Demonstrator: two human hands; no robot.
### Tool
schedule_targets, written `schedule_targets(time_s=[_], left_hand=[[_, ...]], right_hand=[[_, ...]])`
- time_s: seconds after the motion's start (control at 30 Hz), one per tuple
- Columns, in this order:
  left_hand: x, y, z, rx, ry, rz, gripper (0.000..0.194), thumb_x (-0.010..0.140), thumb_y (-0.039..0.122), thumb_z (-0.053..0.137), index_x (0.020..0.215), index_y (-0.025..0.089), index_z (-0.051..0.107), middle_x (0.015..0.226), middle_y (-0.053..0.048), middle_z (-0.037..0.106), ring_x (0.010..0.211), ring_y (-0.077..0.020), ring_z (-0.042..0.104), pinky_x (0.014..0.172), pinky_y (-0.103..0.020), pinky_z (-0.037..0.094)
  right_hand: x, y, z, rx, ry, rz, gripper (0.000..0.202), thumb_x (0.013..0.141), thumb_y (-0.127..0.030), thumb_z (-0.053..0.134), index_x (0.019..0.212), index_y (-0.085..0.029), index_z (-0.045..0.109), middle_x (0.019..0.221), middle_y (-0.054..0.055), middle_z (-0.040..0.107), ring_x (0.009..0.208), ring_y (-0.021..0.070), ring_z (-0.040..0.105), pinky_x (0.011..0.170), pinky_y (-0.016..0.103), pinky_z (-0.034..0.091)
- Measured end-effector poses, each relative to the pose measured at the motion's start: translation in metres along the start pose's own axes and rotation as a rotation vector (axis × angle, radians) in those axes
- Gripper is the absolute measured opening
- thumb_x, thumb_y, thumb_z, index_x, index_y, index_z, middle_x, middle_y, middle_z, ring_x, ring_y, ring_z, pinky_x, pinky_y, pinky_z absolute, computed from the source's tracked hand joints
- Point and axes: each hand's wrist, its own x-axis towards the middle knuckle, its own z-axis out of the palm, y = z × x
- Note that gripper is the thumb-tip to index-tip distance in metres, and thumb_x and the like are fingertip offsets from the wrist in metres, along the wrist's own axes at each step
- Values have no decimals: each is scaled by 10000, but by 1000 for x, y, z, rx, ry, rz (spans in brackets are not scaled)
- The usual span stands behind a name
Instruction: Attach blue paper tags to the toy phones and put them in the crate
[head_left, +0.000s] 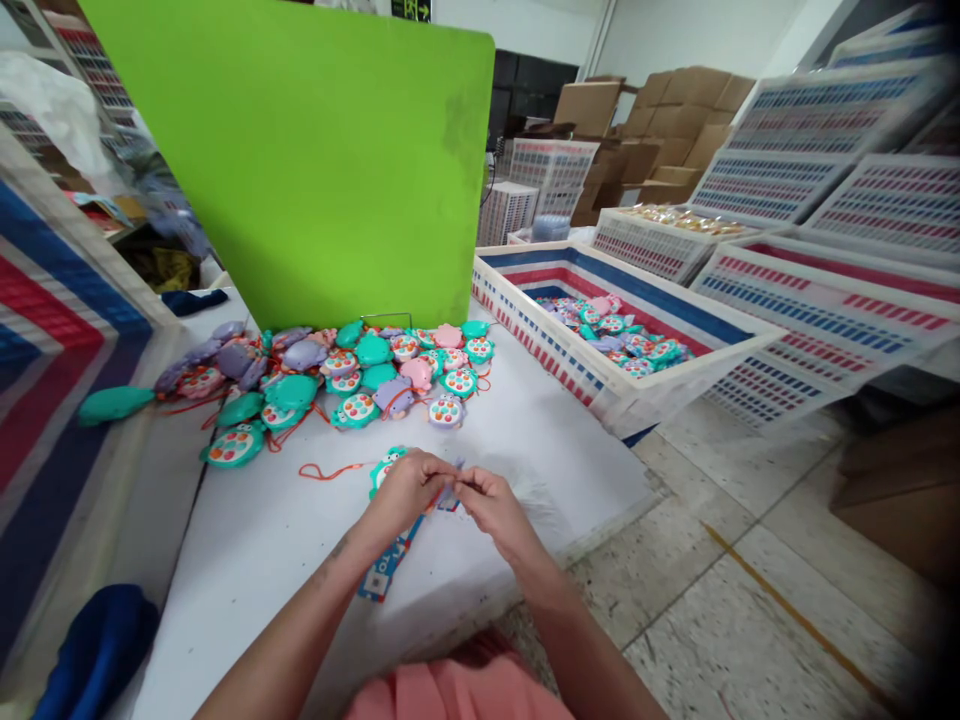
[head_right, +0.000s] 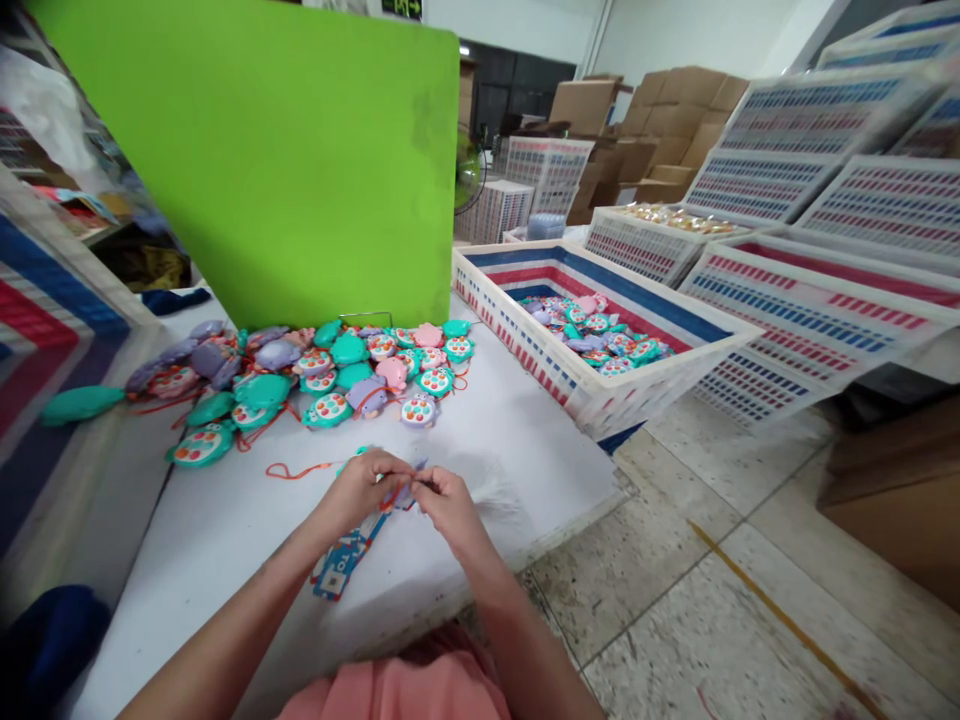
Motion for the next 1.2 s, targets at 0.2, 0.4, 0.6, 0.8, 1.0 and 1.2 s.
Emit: schedule_targets(time_s=[0.2, 0.4, 0.6, 0.8, 1.0, 1.2], left_hand=[[-3, 16, -8, 218, 15, 329, 231, 884, 188, 493, 984, 220, 699, 906, -53, 705, 865, -185, 551, 783, -303, 447], [-9, 19, -16, 248, -3, 385, 288, 897, 207, 475, 1129, 259, 638, 1068, -71, 631, 969, -198, 497, 841, -335, 432], [-24, 26, -16, 427, -136, 453, 316, 892, 120, 451, 1016, 297, 682, 863, -43, 595, 822, -175, 455, 716, -292, 379], [-30, 26, -4, 433, -154, 471, 237, 903, 188, 475, 1018, 274, 663, 889, -34, 623, 864, -183, 474, 763, -317, 362], [-34, 14, 1, -150, -51, 273, 172, 868, 267, 536, 848, 204, 695, 890, -50, 684, 862, -175, 579, 798, -299, 430], [-39, -10, 7, -675, 210, -238, 221, 676, 333, 712, 803, 159, 660, 622, 17, 628, 581, -117, 552, 573, -225, 440]], right_hand=[[-2, -4, 5, 193, -52, -12, 302, 747, -428, 608, 916, -193, 520, 498, -98, 461, 338, 32, 229, 336, 171, 120], [-1, -4, 0, 270, -72, -14, 286, 725, -418, 640, 807, -156, 558, 612, -7, 612, 393, 53, 430, 361, 173, 245], [-1, -9, -1, 307, -54, 50, 292, 677, -415, 686, 769, -160, 579, 589, -19, 588, 472, 87, 501, 433, 194, 357], [1, -4, 5, 308, -31, 54, 231, 669, -355, 694, 751, -157, 608, 588, -34, 556, 486, 77, 453, 455, 200, 353], [0, -2, 4, -29, 45, -122, 153, 745, -329, 608, 760, -183, 652, 636, -9, 581, 593, 134, 522, 551, 248, 414], [-5, -4, 6, -405, 215, -530, 75, 767, -237, 610, 783, -226, 683, 1057, 66, 610, 1074, 225, 507, 933, 369, 380]])
